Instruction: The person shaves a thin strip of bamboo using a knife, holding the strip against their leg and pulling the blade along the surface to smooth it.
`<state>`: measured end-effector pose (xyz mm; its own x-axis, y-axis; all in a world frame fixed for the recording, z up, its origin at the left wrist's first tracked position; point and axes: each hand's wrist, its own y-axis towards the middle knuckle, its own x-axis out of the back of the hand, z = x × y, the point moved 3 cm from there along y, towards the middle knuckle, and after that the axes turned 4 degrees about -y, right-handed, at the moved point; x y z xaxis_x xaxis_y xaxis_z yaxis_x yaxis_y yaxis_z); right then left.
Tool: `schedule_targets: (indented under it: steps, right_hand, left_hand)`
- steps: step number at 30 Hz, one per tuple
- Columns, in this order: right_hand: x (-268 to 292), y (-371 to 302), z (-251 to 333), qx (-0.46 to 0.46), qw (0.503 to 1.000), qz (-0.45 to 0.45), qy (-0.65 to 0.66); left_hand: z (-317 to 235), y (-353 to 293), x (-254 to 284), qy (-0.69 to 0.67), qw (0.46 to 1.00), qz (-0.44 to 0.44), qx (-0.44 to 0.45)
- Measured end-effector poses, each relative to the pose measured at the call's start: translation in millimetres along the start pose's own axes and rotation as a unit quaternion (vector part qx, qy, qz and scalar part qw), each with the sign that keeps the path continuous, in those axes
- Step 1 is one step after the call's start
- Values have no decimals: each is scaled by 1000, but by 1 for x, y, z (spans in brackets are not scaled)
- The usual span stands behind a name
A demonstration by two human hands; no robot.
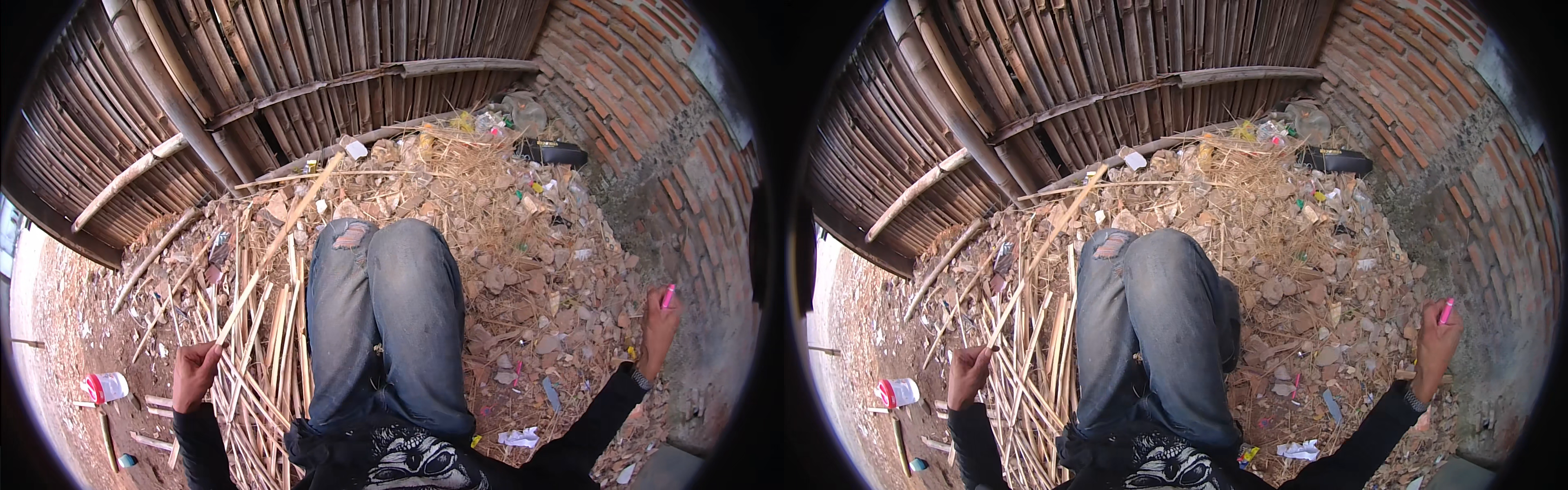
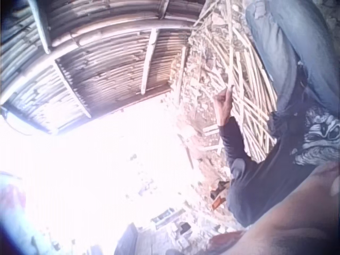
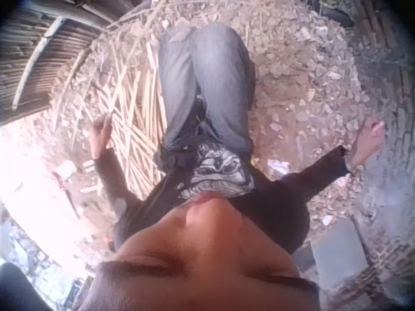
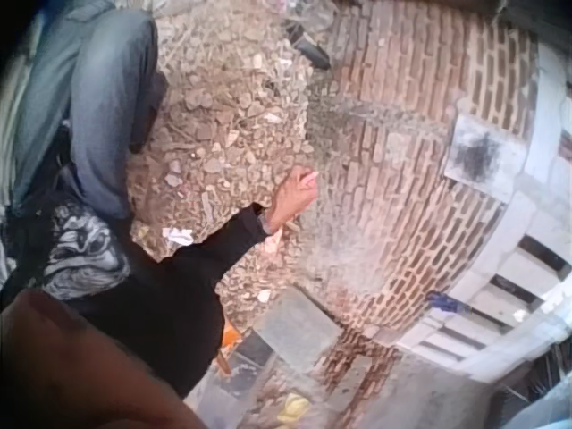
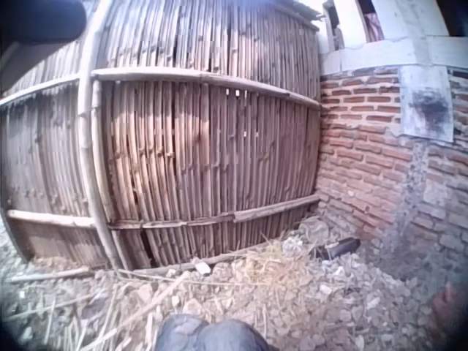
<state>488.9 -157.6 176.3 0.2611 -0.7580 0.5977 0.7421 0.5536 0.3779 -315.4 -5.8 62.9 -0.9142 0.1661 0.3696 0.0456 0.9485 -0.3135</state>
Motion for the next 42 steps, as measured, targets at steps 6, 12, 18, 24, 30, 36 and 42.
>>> schedule_targets:
  steps: [6,12,18,24,30,36,42]
  right_hand:
    - [-64,9,-16,59,995,7,-76]
    - [-152,-79,76,10,957,174,231]
    - [-232,-157,172,255,913,303,99]
    - [-269,-120,160,352,909,222,-28]
    - [-275,65,39,145,981,6,-130]
    - [-253,50,77,165,983,63,43]
    - [-242,-131,186,367,876,305,70]
  left_hand:
    - [-59,-37,-84,-142,984,104,-24]
    - [-81,-27,-161,-84,993,53,-59]
    - [-65,-42,-202,-31,997,27,-59]
    - [-65,-49,-209,11,997,3,-72]
    - [-39,-73,-176,-114,986,108,50]
    - [-33,-70,-197,-119,991,56,23]
    - [-62,-52,-217,-31,997,32,-57]
